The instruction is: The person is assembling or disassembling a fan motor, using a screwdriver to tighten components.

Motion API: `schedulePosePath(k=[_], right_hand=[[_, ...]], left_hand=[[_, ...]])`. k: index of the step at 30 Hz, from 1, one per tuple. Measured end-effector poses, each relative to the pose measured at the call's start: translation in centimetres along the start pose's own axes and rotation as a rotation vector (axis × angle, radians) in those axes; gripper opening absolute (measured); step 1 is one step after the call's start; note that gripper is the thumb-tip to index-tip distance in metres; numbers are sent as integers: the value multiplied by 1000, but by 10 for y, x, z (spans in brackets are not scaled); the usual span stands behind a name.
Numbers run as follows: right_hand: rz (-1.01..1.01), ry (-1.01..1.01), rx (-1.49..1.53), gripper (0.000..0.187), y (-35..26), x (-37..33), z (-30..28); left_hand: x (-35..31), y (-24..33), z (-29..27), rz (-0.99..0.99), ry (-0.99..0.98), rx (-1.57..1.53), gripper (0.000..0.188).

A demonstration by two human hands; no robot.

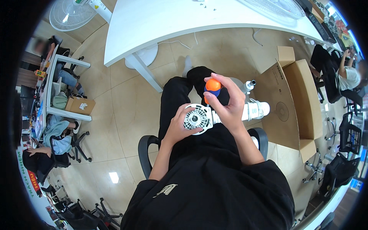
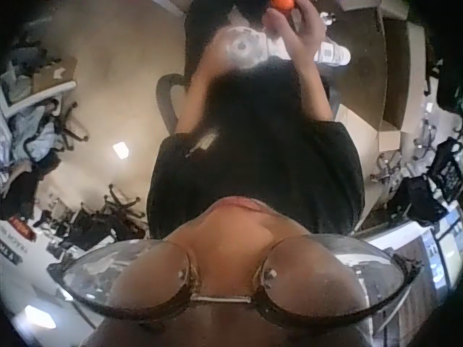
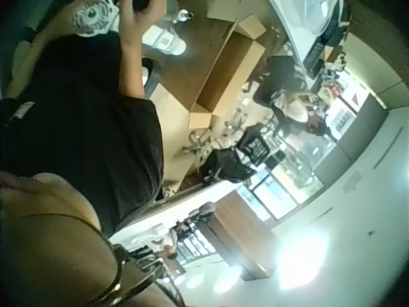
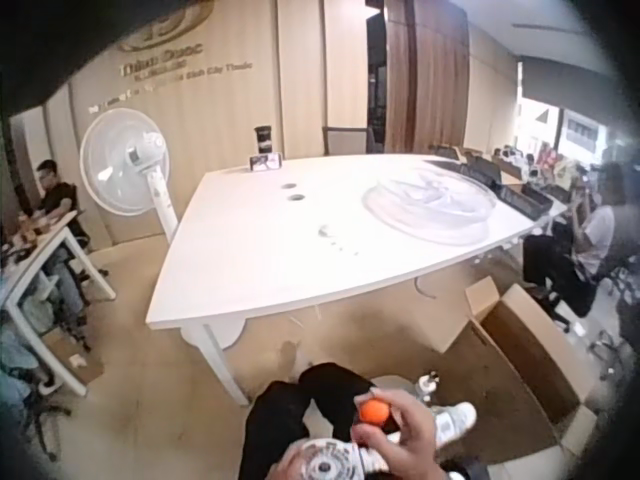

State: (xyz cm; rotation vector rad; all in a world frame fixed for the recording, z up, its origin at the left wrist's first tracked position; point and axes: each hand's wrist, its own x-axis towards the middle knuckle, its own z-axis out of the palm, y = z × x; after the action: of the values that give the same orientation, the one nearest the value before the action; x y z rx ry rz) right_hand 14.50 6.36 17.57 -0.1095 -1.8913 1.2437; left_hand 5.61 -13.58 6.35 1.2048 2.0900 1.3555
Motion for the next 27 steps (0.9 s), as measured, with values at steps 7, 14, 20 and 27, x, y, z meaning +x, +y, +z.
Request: schedulePosePath(k=[7, 14, 20, 27], right_hand=[[215, 74, 329, 35, 12, 20, 0], [147, 57, -267, 31, 57, 86, 5], [30, 82, -406, 38, 91, 162, -6], [170, 5, -851, 48, 131, 240, -10]], left_hand=[[-7, -6, 4, -30, -39, 44, 79], [-4, -9, 4, -53, -51, 34, 80], [-4, -1, 1, -48, -26, -6, 78], [0, -3, 2, -167, -111, -12, 79]])
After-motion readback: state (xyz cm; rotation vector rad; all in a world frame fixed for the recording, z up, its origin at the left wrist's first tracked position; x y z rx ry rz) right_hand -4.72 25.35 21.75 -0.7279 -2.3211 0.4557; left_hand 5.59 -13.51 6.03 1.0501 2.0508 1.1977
